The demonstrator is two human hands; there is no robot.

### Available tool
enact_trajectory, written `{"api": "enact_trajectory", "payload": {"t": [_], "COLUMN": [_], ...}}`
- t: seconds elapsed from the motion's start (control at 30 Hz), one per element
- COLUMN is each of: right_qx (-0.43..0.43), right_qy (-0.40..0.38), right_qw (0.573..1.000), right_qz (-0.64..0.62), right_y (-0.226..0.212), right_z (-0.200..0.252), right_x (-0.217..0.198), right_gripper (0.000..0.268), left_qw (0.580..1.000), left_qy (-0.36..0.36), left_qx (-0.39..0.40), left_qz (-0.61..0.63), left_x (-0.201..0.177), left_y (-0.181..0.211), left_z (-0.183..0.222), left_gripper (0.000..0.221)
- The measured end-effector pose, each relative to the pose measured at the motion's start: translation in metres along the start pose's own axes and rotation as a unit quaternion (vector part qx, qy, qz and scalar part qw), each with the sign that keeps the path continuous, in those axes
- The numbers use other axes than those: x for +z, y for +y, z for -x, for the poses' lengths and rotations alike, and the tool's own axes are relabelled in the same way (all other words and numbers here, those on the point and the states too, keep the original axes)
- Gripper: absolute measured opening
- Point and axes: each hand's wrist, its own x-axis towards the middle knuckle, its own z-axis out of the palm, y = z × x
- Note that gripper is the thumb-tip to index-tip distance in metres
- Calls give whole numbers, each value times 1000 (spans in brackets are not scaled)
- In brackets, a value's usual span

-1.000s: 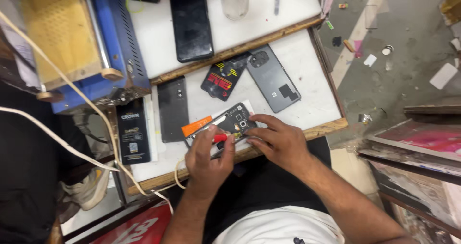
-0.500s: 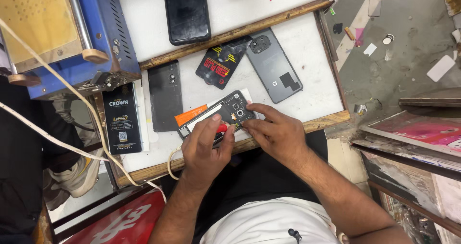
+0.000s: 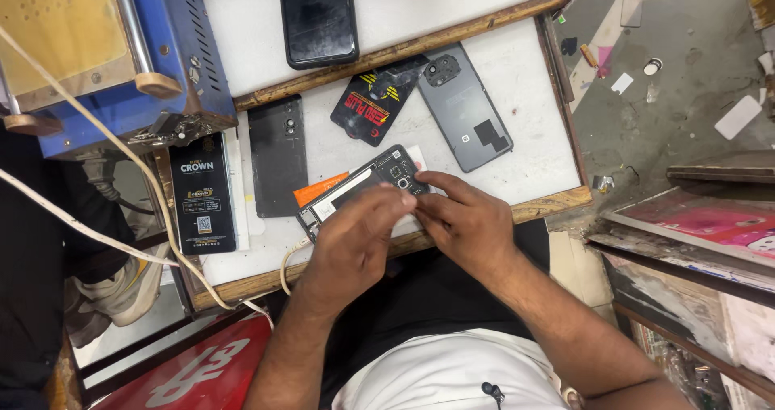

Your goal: The person applies adhesive to the internal frame of a disassembled smartphone using a red-handled tool, then places the back cover onto the device. The person also applies a white substance from a tube to the internal components and wipes the surface. Finally, the person picks up and displays the assembled phone.

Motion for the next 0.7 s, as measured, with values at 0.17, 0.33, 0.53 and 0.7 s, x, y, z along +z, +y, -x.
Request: {"api": "enact_trajectory", "payload": {"t": [0.17, 0.33, 0.53, 0.7], "right_qx": [-27, -55, -49, -54], "right_qy": [15, 65, 71, 89], "right_qw": [999, 994, 993, 992], "right_qz": [26, 63, 82, 77], "right_y": [-4, -9, -12, -18], "right_z": [-1, 3, 7, 6], "right_x": [0, 6, 9, 11], "right_gripper": [22, 24, 23, 26], "left_qw": [997, 999, 998, 999], "left_qy": [2, 13, 28, -3], "left_qx": [-69, -4, 24, -32], "left_qz": [27, -31, -49, 37], "left_x": [5, 4, 2, -3], "left_y": [-7, -9, 0, 0], "left_z": [2, 2, -4, -4], "left_gripper": [45, 49, 48, 53]}}
